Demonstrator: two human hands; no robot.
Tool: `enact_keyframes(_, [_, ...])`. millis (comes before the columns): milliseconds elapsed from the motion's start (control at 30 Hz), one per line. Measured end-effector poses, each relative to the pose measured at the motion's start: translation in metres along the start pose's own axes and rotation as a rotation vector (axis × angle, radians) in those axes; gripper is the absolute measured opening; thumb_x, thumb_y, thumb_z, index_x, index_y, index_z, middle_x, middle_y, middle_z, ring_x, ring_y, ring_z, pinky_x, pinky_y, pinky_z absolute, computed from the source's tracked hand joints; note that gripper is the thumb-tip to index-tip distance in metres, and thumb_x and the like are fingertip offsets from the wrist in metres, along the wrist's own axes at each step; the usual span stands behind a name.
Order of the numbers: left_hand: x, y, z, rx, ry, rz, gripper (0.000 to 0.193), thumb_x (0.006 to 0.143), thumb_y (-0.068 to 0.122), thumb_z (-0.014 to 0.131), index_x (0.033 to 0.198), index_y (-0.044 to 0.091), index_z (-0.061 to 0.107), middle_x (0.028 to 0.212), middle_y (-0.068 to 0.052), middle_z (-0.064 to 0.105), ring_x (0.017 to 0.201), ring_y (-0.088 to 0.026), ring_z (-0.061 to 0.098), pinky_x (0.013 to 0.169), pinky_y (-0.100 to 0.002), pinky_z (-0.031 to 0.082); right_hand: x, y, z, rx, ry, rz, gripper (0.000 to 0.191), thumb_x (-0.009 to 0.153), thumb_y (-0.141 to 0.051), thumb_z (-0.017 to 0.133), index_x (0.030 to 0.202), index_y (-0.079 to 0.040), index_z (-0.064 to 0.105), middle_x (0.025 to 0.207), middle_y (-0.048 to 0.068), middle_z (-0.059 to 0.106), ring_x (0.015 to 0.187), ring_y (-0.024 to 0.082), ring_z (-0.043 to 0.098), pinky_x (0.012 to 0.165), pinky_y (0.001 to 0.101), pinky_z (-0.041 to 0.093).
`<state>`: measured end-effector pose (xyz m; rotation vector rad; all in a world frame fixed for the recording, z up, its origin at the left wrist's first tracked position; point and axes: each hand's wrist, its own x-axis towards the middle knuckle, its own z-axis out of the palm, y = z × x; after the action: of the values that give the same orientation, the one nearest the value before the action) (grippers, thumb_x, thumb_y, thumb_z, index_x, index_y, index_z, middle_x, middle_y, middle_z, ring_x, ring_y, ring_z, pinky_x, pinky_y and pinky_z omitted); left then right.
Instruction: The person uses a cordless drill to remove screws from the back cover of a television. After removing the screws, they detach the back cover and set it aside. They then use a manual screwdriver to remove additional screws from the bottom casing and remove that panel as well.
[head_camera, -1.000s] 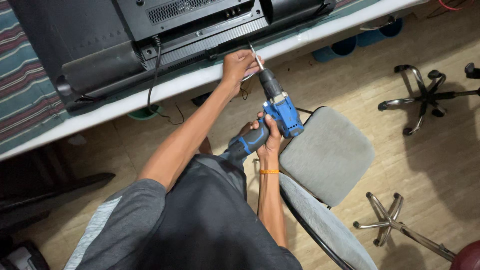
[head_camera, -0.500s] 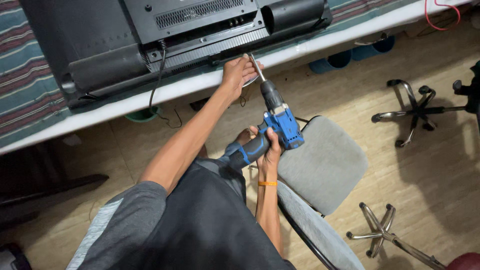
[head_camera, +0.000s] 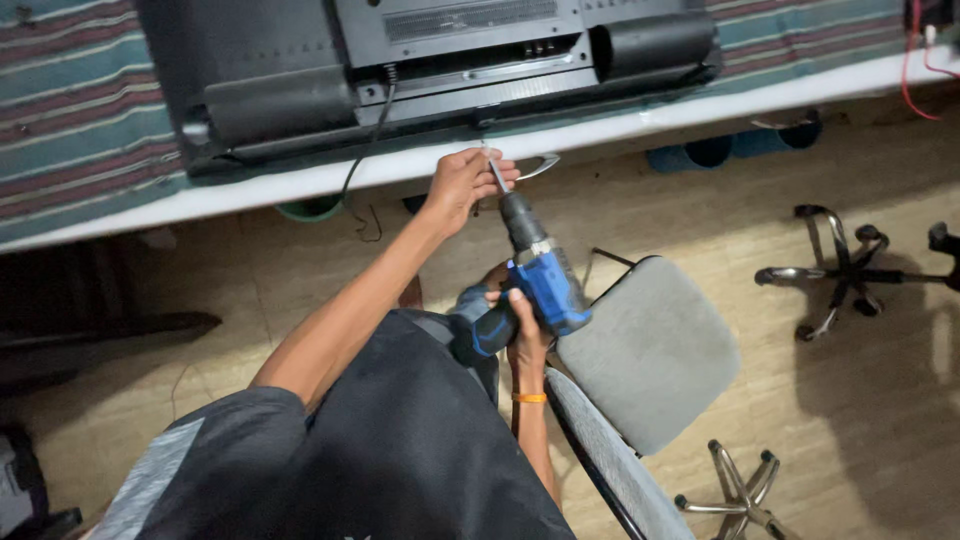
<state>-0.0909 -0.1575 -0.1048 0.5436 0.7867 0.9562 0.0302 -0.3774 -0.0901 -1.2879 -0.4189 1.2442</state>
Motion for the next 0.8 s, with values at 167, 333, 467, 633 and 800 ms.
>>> enact_keyframes(167, [-0.022,0.012,-0.045,-0.036,0.028,-0.011,0.035,0.108,0.023,0.049,0.118,-0.009,0.058,0.117,-0.028,0.071,0.107,-0.033,0.075,0.094,-0.042,0.063,0.000,0.002,0.020,-0.638,-0.177,-0.538,0.080,0.077,-0.018,0.087,0.143,-0.007,0.042,0.110,0.015,0.072,0.093,0.024,0.074,0.085,0.0349,0.058])
enact_keyframes(333, [-0.032,0.020,-0.066,-0.054,0.000,0.034,0.034,0.107,0.021,0.048,0.121,-0.009,0.055,0.117,-0.028,0.071,0.106,-0.034,0.075,0.096,-0.040,0.063,0.006,-0.024,0.035,-1.050,-0.492,-0.777,0.069,0.082,-0.002,0.074,0.146,-0.014,0.052,0.126,0.017,0.068,0.110,0.033,0.069,0.094,0.0408,0.054])
enact_keyframes(467, [-0.033,0.023,-0.072,-0.037,0.073,0.073,0.028,0.105,0.015,0.053,0.124,-0.007,0.053,0.112,-0.026,0.069,0.104,-0.033,0.073,0.092,-0.042,0.062,0.013,-0.035,0.048,-1.340,-0.547,-0.925,0.075,0.076,-0.001,0.073,0.146,-0.018,0.054,0.121,0.016,0.066,0.103,0.035,0.064,0.087,0.0433,0.050])
enact_keyframes(633, [-0.027,0.022,-0.074,-0.045,0.092,0.098,0.028,0.106,0.016,0.051,0.122,-0.007,0.053,0.112,-0.027,0.069,0.104,-0.035,0.074,0.092,-0.042,0.063,0.019,-0.040,0.055,-1.411,-0.554,-0.947,0.071,0.079,0.001,0.072,0.145,-0.020,0.058,0.122,0.014,0.067,0.099,0.033,0.064,0.085,0.0423,0.050])
enact_keyframes(800, [-0.024,0.023,-0.073,-0.064,0.121,0.085,0.032,0.107,0.018,0.046,0.122,-0.010,0.054,0.115,-0.030,0.068,0.105,-0.037,0.074,0.091,-0.043,0.064,0.021,-0.048,0.058,-1.389,-0.574,-0.926,0.071,0.078,0.000,0.073,0.145,-0.020,0.058,0.118,0.013,0.067,0.097,0.034,0.064,0.084,0.0421,0.051])
